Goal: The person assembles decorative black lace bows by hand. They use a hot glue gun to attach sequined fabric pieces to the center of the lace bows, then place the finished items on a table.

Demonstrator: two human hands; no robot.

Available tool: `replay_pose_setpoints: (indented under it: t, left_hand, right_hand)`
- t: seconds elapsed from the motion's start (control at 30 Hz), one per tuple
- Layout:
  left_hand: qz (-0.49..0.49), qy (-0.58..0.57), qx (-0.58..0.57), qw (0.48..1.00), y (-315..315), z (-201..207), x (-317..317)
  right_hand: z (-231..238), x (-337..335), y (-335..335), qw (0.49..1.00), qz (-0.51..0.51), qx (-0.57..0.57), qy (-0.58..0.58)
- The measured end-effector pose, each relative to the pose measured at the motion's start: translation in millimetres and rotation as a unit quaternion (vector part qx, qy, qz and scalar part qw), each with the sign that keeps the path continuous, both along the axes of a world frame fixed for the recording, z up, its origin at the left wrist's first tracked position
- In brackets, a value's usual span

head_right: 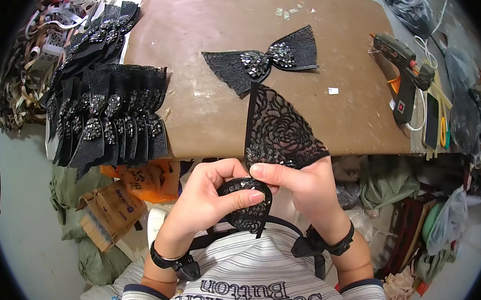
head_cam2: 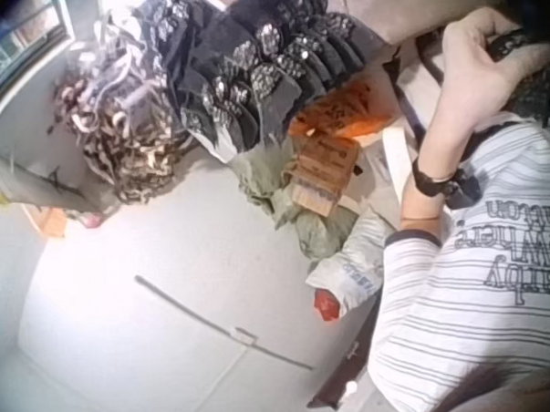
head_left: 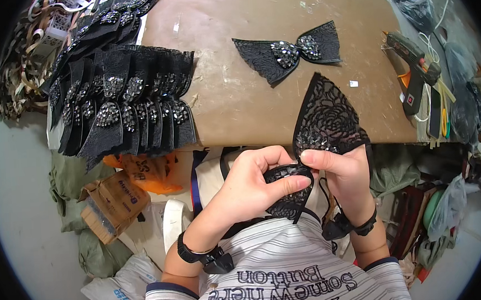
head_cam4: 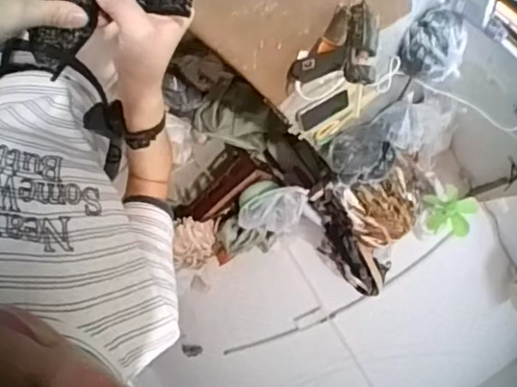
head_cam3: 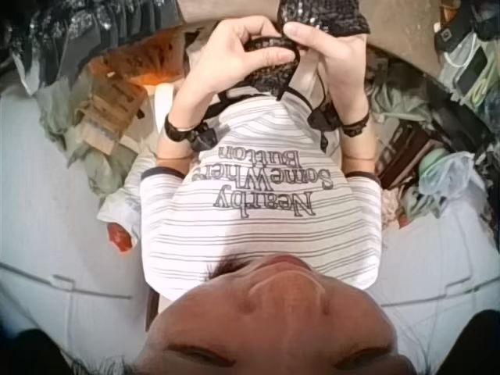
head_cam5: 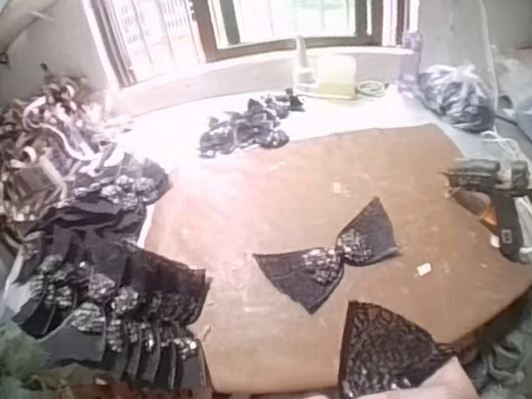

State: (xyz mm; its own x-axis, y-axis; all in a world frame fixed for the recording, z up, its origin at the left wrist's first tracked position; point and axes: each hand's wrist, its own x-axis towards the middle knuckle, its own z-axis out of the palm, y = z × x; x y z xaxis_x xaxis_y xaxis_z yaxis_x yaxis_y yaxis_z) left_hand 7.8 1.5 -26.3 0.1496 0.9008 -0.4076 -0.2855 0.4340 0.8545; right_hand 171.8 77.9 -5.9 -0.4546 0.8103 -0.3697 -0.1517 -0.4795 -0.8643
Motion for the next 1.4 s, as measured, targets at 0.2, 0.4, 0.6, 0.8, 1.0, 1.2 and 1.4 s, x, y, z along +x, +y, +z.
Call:
replay_pose_setpoints:
  t: [0.2, 0.4, 0.6, 0.8, 1.0, 1.2, 1.4]
  left_hand:
    - [0.014, 0.101, 0.091, 0.991, -13, -5, -4]
    - [0.064, 0.189, 0.046, 0.979, -20, 14, -24]
    - [0.147, 0.231, 0.061, 0.960, -28, 31, -49]
    - [0.179, 0.301, 0.057, 0.935, -36, 42, -74]
    - [0.219, 0.464, 0.107, 0.852, -35, 57, -96]
    - [0.276, 0.637, 0.093, 0.713, -26, 76, -155]
    - [0.261, 0.709, 0.005, 0.655, -29, 60, -212]
  right_hand:
    - [-2, -5, -15, 0.997, -0.004, 0.053, -0.060]
    - [-3, -35, -17, 0.923, 0.026, 0.365, -0.121]
    - [4, -68, -4, 0.856, 0.083, 0.500, -0.102]
    - [4, -102, -3, 0.863, 0.098, 0.491, -0.068]
    - [15, -140, -1, 0.972, 0.111, 0.206, -0.029]
    - [12, -155, 29, 0.927, 0.217, 0.285, -0.111]
    - [-1, -103, 30, 0.962, 0.160, 0.203, -0.091]
